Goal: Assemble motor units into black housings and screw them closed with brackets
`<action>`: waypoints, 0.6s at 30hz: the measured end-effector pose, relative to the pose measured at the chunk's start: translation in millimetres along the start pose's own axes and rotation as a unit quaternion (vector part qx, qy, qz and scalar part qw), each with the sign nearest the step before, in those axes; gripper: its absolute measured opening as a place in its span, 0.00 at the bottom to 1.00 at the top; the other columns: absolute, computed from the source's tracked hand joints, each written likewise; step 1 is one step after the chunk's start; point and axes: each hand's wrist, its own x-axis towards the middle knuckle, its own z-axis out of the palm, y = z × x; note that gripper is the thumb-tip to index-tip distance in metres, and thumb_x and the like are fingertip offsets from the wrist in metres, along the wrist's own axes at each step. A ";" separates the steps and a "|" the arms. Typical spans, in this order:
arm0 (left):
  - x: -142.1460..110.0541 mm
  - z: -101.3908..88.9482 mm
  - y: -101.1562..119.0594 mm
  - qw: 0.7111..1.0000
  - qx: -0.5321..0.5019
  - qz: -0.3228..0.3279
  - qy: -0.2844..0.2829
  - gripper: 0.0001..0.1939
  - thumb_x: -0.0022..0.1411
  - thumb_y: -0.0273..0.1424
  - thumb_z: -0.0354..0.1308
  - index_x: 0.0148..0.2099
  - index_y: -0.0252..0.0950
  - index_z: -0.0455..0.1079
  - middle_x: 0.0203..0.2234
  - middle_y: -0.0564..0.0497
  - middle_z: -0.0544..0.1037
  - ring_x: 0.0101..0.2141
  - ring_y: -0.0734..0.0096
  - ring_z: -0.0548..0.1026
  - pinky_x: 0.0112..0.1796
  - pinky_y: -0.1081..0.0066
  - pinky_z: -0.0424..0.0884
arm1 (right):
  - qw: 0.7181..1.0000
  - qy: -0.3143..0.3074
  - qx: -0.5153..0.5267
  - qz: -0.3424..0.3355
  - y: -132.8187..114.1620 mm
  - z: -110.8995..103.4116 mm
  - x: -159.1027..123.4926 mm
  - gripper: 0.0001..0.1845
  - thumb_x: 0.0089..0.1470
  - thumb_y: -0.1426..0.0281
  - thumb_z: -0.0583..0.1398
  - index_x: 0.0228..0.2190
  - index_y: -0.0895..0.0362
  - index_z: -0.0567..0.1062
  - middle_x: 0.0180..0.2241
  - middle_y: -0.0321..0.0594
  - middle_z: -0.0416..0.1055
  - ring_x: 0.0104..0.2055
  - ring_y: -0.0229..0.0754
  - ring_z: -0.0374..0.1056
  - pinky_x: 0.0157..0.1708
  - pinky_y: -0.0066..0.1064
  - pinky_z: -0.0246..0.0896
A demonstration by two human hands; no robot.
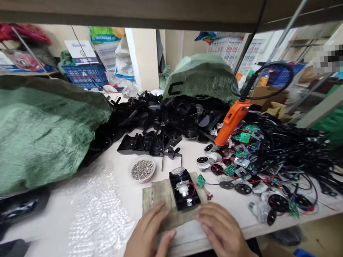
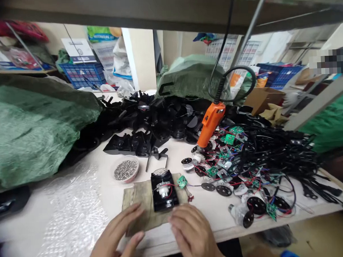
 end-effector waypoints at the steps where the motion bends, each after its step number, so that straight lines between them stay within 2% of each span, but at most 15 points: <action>1: 12.9 9.0 4.8 1.000 0.015 0.010 -0.008 0.21 0.63 0.38 0.53 0.59 0.47 0.61 0.55 0.48 0.71 0.53 0.59 0.71 0.49 0.61 0.73 | 0.999 0.015 -0.029 0.021 9.0 -5.2 -5.3 0.12 0.56 0.80 0.53 0.40 0.61 0.72 0.36 0.44 0.74 0.44 0.40 0.68 0.47 0.33 0.64; 4: 39.6 34.4 13.4 0.998 0.056 0.008 -0.013 0.29 0.62 0.38 0.55 0.63 0.44 0.54 0.61 0.41 0.63 0.57 0.52 0.66 0.49 0.52 0.71 | 0.994 0.046 -0.070 0.066 30.2 -8.6 -18.3 0.14 0.55 0.82 0.54 0.42 0.61 0.72 0.39 0.45 0.72 0.48 0.41 0.65 0.49 0.34 0.61; 6: 45.4 46.5 13.9 0.998 0.059 -0.004 -0.021 0.30 0.62 0.38 0.55 0.64 0.46 0.52 0.61 0.40 0.61 0.57 0.51 0.65 0.49 0.49 0.70 | 0.994 0.049 -0.061 0.079 38.1 -6.7 -23.8 0.15 0.55 0.82 0.53 0.44 0.61 0.71 0.40 0.45 0.71 0.49 0.42 0.63 0.50 0.36 0.60; 9: 43.6 55.8 9.9 0.998 0.023 -0.039 -0.042 0.29 0.64 0.36 0.53 0.65 0.49 0.50 0.62 0.43 0.59 0.60 0.51 0.62 0.52 0.47 0.67 | 0.995 0.037 -0.043 0.085 41.9 -5.4 -25.9 0.17 0.55 0.83 0.52 0.45 0.62 0.70 0.41 0.46 0.70 0.51 0.43 0.62 0.52 0.39 0.59; 13: 41.3 59.4 4.8 0.992 -0.050 -0.116 -0.012 0.39 0.61 0.40 0.55 0.68 0.47 0.39 0.66 0.41 0.51 0.63 0.47 0.54 0.55 0.39 0.59 | 0.994 0.034 -0.037 0.098 43.1 -5.6 -10.5 0.16 0.56 0.82 0.52 0.45 0.60 0.69 0.40 0.45 0.70 0.50 0.43 0.62 0.53 0.41 0.58; 15: 41.8 60.2 4.4 0.987 -0.083 -0.137 -0.020 0.40 0.61 0.42 0.56 0.68 0.48 0.38 0.65 0.41 0.52 0.62 0.47 0.55 0.55 0.38 0.57 | 0.993 0.009 -0.044 0.106 45.8 -4.2 6.0 0.15 0.57 0.80 0.52 0.44 0.58 0.70 0.40 0.43 0.71 0.48 0.43 0.64 0.52 0.41 0.59; 18: 42.6 60.9 5.5 0.983 -0.112 -0.141 -0.046 0.40 0.60 0.42 0.57 0.67 0.48 0.40 0.63 0.42 0.58 0.61 0.49 0.59 0.55 0.41 0.58 | 0.988 -0.082 -0.074 0.105 52.2 -0.5 33.8 0.09 0.60 0.74 0.52 0.40 0.55 0.71 0.36 0.39 0.72 0.41 0.42 0.66 0.50 0.43 0.58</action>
